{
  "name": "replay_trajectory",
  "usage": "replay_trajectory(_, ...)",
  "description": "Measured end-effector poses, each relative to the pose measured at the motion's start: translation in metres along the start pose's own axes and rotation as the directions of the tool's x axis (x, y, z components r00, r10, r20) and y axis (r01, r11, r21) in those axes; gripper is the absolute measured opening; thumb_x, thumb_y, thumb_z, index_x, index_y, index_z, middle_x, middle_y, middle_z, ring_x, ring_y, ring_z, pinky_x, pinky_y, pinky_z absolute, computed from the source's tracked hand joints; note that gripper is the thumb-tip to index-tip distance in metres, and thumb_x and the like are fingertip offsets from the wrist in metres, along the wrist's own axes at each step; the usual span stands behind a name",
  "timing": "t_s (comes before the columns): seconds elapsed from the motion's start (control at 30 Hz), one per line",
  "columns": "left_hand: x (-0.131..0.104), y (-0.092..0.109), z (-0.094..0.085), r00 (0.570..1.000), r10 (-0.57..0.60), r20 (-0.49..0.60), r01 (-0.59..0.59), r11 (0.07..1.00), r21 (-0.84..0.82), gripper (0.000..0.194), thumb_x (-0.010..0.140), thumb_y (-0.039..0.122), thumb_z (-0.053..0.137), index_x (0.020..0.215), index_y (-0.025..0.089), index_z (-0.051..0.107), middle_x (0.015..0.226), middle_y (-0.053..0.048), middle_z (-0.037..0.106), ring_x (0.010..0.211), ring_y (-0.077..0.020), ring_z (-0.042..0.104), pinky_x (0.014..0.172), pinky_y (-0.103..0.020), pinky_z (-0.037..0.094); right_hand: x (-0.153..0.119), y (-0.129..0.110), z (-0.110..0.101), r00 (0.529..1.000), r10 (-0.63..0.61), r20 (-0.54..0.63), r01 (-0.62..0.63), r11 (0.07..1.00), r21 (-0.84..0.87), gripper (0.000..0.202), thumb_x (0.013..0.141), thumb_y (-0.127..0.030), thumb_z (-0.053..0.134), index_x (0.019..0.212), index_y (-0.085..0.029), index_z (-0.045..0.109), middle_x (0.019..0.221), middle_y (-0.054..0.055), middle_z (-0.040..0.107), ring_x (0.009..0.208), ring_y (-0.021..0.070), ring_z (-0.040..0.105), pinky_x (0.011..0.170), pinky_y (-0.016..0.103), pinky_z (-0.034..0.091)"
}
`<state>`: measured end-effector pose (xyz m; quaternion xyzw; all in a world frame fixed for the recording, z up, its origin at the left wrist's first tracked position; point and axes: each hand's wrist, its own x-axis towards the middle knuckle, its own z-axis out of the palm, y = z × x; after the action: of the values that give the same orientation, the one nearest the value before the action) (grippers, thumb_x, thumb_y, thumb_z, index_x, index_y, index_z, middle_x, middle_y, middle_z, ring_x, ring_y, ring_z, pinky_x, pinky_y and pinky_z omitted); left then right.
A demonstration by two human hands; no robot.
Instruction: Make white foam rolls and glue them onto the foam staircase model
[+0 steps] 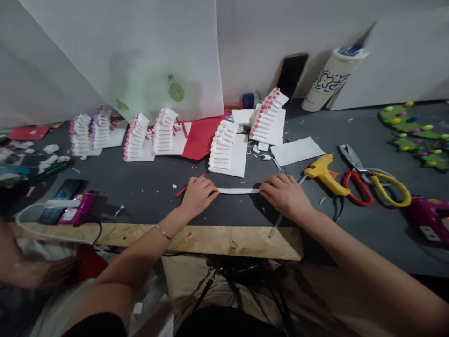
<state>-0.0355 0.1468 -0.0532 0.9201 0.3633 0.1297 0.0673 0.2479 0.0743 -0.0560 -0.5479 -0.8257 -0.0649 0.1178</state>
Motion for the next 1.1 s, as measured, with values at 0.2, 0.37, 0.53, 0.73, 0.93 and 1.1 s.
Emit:
replay_trajectory(0.2, 0.001, -0.003, 0.000, 0.997, -0.071, 0.023, 0.073, 0.996, -0.061, 0.015, 0.088, 0.030, 0.061, 0.079, 0.019, 0.065, 0.087, -0.003, 0.070, 0.086, -0.0195, 0.056, 0.079, -0.037, 0.032, -0.004, 0.008, 0.009, 0.998, 0.058, 0.011, -0.059, 0.981, 0.187, 0.019, 0.092, -0.029, 0.050, 0.086, -0.022, 0.067, 0.097, 0.008, 0.065, 0.086, 0.0231, 0.051, 0.072, 0.034, 0.035)
replay_trajectory(0.37, 0.002, -0.003, 0.000, 0.996, -0.077, 0.037, 0.080, 0.994, -0.068, 0.014, 0.088, 0.029, 0.061, 0.079, 0.019, 0.065, 0.089, -0.003, 0.071, 0.086, -0.0198, 0.055, 0.080, -0.038, 0.031, -0.004, 0.009, 0.009, 0.997, 0.072, -0.001, -0.070, 0.977, 0.203, 0.022, 0.093, -0.031, 0.049, 0.089, -0.023, 0.069, 0.099, 0.008, 0.066, 0.089, 0.0239, 0.051, 0.073, 0.036, 0.036)
replay_trajectory(0.53, 0.004, -0.003, -0.002, 0.989, -0.132, 0.065, 0.139, 0.982, -0.124, 0.018, 0.087, 0.033, 0.062, 0.075, 0.020, 0.066, 0.084, -0.002, 0.071, 0.084, -0.0190, 0.055, 0.080, -0.038, 0.029, -0.003, 0.008, 0.009, 0.989, 0.143, -0.036, -0.134, 0.972, 0.191, 0.021, 0.089, -0.033, 0.055, 0.079, -0.025, 0.072, 0.103, 0.008, 0.064, 0.091, 0.0257, 0.050, 0.072, 0.037, 0.035)
replay_trajectory(0.73, 0.012, -0.004, -0.004, 0.954, -0.254, 0.156, 0.284, 0.936, -0.210, 0.016, 0.081, 0.033, 0.069, 0.071, 0.021, 0.068, 0.077, 0.002, 0.072, 0.081, -0.0173, 0.057, 0.080, -0.037, 0.027, -0.001, 0.011, 0.016, 0.966, 0.257, -0.017, -0.243, 0.932, 0.268, 0.017, 0.081, -0.033, 0.065, 0.068, -0.026, 0.071, 0.105, 0.007, 0.064, 0.095, 0.0273, 0.050, 0.074, 0.039, 0.035)
replay_trajectory(0.93, 0.025, -0.006, -0.006, 0.919, -0.290, 0.266, 0.341, 0.924, -0.171, 0.017, 0.076, 0.033, 0.070, 0.066, 0.020, 0.068, 0.068, 0.002, 0.069, 0.074, -0.0166, 0.058, 0.079, -0.036, 0.027, 0.002, 0.014, 0.024, 0.956, 0.294, 0.007, -0.282, 0.911, 0.300, 0.024, 0.079, -0.038, 0.063, 0.060, -0.026, 0.070, 0.097, 0.006, 0.065, 0.092, 0.0267, 0.051, 0.075, 0.041, 0.035)
replay_trajectory(1.1, 0.029, -0.005, -0.008, 0.905, -0.291, 0.309, 0.347, 0.927, -0.142, 0.013, 0.075, 0.030, 0.069, 0.069, 0.019, 0.065, 0.069, 0.003, 0.066, 0.073, -0.0166, 0.058, 0.078, -0.034, 0.029, 0.005, 0.018, 0.023, 0.964, 0.263, 0.046, -0.266, 0.933, 0.244, 0.025, 0.078, -0.042, 0.064, 0.061, -0.025, 0.067, 0.097, 0.006, 0.065, 0.091, 0.0266, 0.052, 0.073, 0.040, 0.035)
